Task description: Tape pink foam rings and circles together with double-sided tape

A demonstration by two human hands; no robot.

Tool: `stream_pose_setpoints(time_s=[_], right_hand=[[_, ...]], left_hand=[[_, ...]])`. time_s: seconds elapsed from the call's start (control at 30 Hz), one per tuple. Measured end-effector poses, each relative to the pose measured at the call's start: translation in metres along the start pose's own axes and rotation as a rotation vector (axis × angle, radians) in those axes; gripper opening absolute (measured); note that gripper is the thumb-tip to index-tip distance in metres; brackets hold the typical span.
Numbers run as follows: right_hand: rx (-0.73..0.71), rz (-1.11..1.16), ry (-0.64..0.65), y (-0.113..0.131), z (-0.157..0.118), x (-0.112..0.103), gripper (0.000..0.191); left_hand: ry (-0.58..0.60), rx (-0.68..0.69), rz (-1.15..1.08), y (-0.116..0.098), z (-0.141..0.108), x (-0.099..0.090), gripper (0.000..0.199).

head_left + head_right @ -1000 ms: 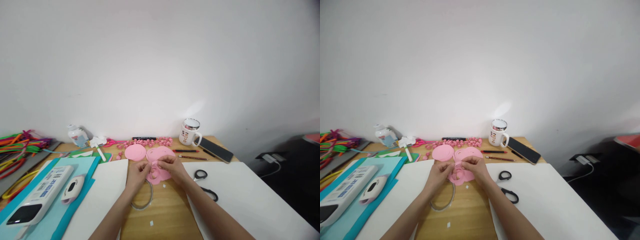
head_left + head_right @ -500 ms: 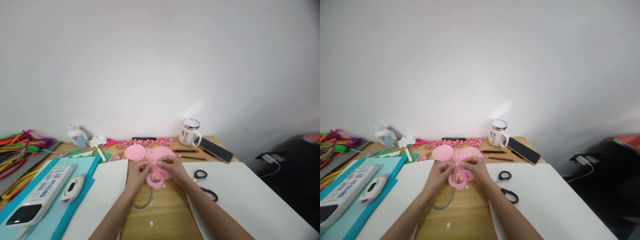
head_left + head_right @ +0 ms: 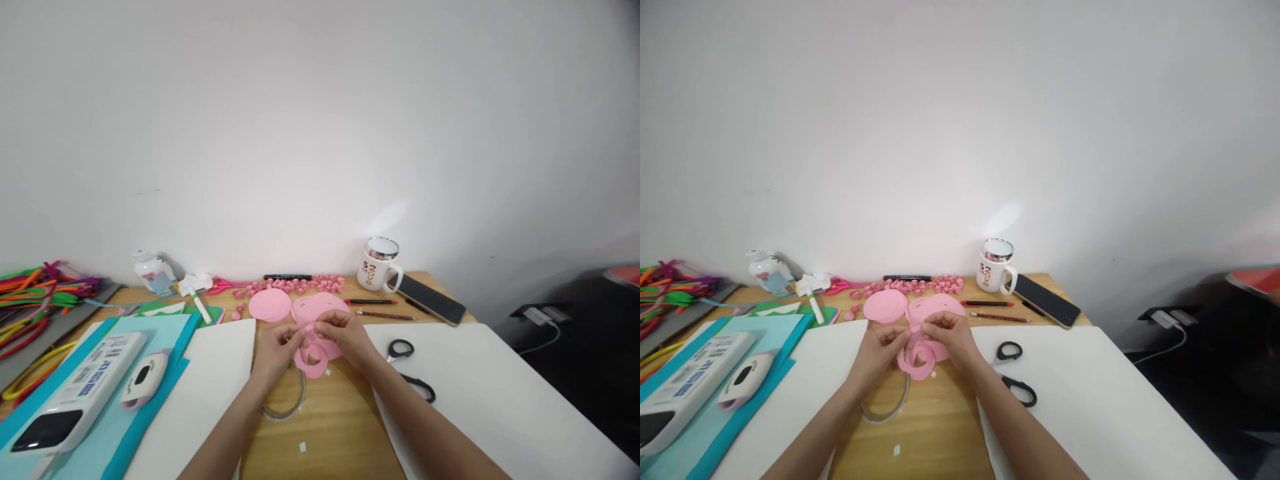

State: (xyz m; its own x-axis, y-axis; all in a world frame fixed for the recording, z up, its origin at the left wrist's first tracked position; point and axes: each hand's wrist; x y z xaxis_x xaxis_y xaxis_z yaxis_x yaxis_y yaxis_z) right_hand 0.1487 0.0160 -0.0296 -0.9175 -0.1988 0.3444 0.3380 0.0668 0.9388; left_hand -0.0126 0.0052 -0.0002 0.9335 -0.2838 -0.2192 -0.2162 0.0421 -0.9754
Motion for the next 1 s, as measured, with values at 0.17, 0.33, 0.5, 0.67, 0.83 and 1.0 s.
stream_pose_setpoints(time_s=[0.17,0.33,0.5,0.67,0.83,1.0], right_hand=[[0.015,-0.022,-0.043,0.0047,-0.0023,0.0032,0.024],[0.02,-0.021,0.002,0.0062,-0.0031,0.0043,0.026],[0.032,0.015,-0.017,0.0023,-0.0012,0.0019,0.025],[0.011,-0.02,-0.013,0.0029,-0.0012,0.0011,0.022],[0.021,-0.023,-0.036,0.004,-0.0014,0.0027,0.021],[0.038,-0.015,-0.008,0.0042,-0.0009,0.0036,0.028]], left_hand=[[-0.007,0.002,0.012,-0.0011,-0.0004,-0.0002,0.028],[-0.024,-0.007,0.021,-0.0006,0.0001,-0.0011,0.027],[0.002,-0.025,0.023,0.0002,0.0006,-0.0013,0.027],[0.006,0.004,0.048,-0.0033,-0.0006,-0.0008,0.026],[-0.004,0.014,0.058,-0.001,0.0002,-0.0016,0.026],[-0.016,0.014,0.032,-0.0032,0.0001,-0.0016,0.024]])
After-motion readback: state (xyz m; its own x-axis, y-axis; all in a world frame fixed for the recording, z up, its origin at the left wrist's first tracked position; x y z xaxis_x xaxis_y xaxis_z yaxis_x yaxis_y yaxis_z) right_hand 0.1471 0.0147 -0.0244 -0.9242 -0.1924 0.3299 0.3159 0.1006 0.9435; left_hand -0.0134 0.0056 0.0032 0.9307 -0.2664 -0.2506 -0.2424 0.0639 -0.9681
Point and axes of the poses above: each hand's wrist, its own z-axis towards the middle knuckle, its own x-axis out of the palm, y = z × x, and after that the axes turned 7 degrees about y, right-handed
